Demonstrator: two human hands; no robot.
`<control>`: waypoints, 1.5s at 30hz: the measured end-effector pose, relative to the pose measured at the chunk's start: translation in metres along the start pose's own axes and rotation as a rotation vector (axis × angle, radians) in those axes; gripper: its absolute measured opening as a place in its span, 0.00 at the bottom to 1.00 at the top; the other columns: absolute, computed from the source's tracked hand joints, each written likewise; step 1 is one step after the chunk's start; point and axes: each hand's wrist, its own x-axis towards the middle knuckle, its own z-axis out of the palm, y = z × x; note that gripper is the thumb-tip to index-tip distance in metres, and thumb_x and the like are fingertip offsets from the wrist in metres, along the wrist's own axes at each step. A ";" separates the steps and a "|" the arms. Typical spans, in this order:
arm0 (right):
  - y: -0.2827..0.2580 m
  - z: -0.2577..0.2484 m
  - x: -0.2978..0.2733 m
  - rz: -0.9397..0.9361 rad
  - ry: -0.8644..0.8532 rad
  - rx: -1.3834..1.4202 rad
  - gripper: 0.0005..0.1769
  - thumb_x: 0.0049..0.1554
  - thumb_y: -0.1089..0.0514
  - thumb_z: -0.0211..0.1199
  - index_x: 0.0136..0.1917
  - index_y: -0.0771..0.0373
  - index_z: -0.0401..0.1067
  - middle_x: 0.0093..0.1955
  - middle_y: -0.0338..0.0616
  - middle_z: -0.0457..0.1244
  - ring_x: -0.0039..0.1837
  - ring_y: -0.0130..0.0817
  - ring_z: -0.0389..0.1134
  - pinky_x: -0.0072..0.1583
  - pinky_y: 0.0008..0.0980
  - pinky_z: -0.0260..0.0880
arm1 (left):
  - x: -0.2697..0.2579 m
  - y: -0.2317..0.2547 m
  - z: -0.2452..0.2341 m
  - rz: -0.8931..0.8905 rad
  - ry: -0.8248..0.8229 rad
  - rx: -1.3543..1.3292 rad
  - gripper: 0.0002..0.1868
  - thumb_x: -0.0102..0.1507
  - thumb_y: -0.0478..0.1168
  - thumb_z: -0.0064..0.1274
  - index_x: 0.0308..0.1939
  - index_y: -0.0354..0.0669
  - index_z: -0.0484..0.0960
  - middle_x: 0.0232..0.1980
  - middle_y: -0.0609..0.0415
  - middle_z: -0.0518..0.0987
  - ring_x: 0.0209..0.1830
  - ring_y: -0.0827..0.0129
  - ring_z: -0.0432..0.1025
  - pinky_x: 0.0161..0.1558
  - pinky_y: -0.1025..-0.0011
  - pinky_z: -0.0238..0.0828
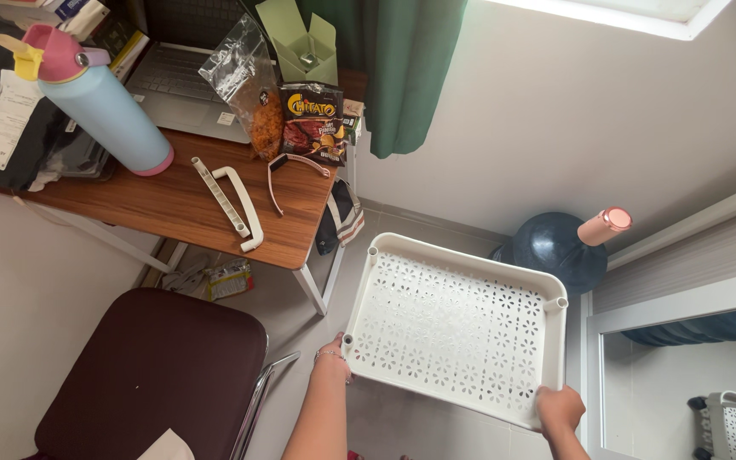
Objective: The person assembles a white plastic three-tier storage rack by inserting vertical poles into the trays and attaching side handles. The person stacks the trays onto the poles and secures the handles to complete the structure.
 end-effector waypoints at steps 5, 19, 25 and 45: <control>0.005 0.001 -0.007 -0.047 0.045 -0.008 0.17 0.56 0.59 0.63 0.54 0.73 0.78 0.51 0.65 0.71 0.52 0.60 0.73 0.56 0.51 0.72 | 0.001 -0.007 0.001 0.032 -0.049 -0.191 0.14 0.65 0.51 0.57 0.42 0.45 0.85 0.46 0.54 0.86 0.44 0.59 0.80 0.45 0.51 0.65; 0.004 0.003 -0.008 -0.082 0.021 -0.100 0.16 0.53 0.61 0.62 0.51 0.76 0.76 0.49 0.67 0.70 0.50 0.62 0.73 0.54 0.52 0.74 | -0.053 0.000 -0.013 0.023 -0.132 0.003 0.15 0.64 0.56 0.54 0.39 0.51 0.85 0.32 0.61 0.83 0.26 0.70 0.76 0.23 0.69 0.64; 0.001 -0.002 -0.003 -0.131 0.010 -0.157 0.17 0.53 0.62 0.62 0.52 0.78 0.76 0.49 0.69 0.70 0.51 0.63 0.73 0.55 0.50 0.74 | -0.025 0.000 -0.007 0.028 -0.133 -0.115 0.12 0.65 0.49 0.57 0.45 0.48 0.86 0.37 0.55 0.86 0.31 0.65 0.80 0.27 0.66 0.71; -0.007 -0.003 -0.003 -0.127 -0.017 -0.159 0.17 0.55 0.60 0.63 0.54 0.75 0.78 0.51 0.66 0.71 0.53 0.61 0.74 0.57 0.49 0.74 | 0.004 -0.007 0.000 0.161 -0.258 -0.233 0.15 0.65 0.39 0.49 0.48 0.29 0.81 0.42 0.43 0.84 0.34 0.55 0.80 0.39 0.54 0.80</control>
